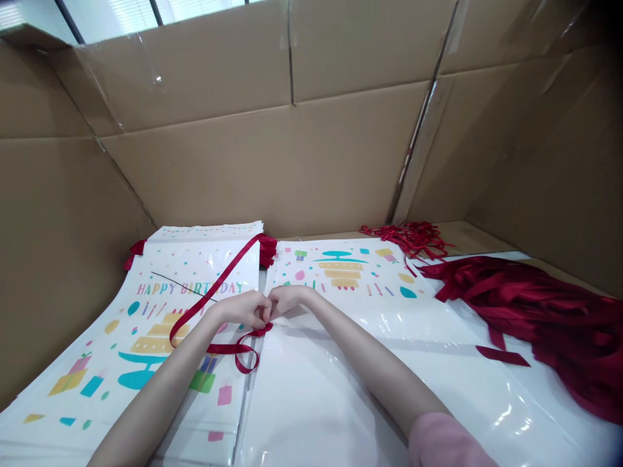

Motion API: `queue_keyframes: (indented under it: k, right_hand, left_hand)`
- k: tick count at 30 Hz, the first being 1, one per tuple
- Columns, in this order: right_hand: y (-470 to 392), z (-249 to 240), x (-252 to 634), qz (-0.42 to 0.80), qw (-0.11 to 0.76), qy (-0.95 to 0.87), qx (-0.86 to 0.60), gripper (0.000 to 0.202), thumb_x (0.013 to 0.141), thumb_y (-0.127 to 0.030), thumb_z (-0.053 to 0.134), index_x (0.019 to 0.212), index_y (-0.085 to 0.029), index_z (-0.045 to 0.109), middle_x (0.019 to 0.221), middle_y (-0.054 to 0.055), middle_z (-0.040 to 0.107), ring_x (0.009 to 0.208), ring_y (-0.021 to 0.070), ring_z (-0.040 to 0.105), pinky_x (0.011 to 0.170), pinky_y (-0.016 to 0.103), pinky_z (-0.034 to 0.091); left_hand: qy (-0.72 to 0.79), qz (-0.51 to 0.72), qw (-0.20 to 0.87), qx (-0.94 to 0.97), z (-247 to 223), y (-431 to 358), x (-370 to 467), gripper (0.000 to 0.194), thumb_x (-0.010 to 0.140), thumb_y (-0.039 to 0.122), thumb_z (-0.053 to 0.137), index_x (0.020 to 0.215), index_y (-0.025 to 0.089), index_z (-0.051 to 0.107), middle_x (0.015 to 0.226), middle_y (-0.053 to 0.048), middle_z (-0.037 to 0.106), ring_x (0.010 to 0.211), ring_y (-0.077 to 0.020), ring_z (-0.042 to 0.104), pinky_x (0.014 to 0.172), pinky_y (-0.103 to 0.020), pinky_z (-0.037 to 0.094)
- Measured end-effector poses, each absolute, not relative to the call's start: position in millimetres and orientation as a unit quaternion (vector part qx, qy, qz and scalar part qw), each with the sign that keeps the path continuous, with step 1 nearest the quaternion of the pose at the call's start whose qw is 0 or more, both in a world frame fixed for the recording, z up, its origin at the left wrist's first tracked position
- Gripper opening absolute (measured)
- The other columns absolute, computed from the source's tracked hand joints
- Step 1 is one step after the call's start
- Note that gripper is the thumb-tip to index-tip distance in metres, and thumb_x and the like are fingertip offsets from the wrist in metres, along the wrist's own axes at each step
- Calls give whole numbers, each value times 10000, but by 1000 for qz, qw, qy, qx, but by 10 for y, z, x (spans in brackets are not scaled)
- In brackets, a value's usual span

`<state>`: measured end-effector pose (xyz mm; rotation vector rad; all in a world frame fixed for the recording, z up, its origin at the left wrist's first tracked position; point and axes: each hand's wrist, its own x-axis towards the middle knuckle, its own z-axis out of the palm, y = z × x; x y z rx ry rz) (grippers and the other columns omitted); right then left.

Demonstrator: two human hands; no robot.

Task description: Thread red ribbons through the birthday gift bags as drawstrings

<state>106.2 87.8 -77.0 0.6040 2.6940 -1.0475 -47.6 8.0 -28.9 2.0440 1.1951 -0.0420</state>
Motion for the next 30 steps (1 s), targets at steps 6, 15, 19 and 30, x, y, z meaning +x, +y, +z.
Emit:
queue_keyframes:
  k: [6, 15, 19, 30]
  right_hand:
    - [864, -760, 1059, -355, 88, 908, 205, 320, 658, -329, 630, 936, -184, 699, 787, -10, 634, 694, 120, 544, 589, 170, 391]
    - [842, -710, 1060, -356, 91, 906, 213, 304, 655, -278, 632, 935, -190, 710, 810, -13, 655, 720, 125, 564, 611, 167, 403]
    - [870, -748, 1056, -358, 91, 904, 213, 323, 648, -274, 620, 951, -204, 708, 834, -15, 659, 733, 127, 569, 619, 169, 405]
    - [862, -726, 1060, -358, 95, 906, 205, 327, 655, -369, 642, 912, -170, 677, 804, 0, 634, 710, 134, 546, 605, 187, 394]
  left_hand:
    - [456, -5, 366, 811, -284, 86, -462, 39, 659, 157, 620, 694, 153, 604, 639, 23, 616, 572, -98, 564, 524, -164, 399]
    - [458, -4, 361, 812, -261, 69, -418, 99, 652, 151, 650, 725, 168, 586, 625, 40, 607, 578, -105, 574, 519, -169, 387]
    - [424, 3, 367, 828, -250, 68, -430, 163, 681, 123, 619, 832, 186, 623, 663, 40, 625, 608, -102, 588, 565, -167, 405]
    - [392, 5, 402, 828, -384, 160, -534, 64, 704, 130, 615, 747, 161, 651, 727, 18, 662, 655, -108, 607, 594, -168, 429]
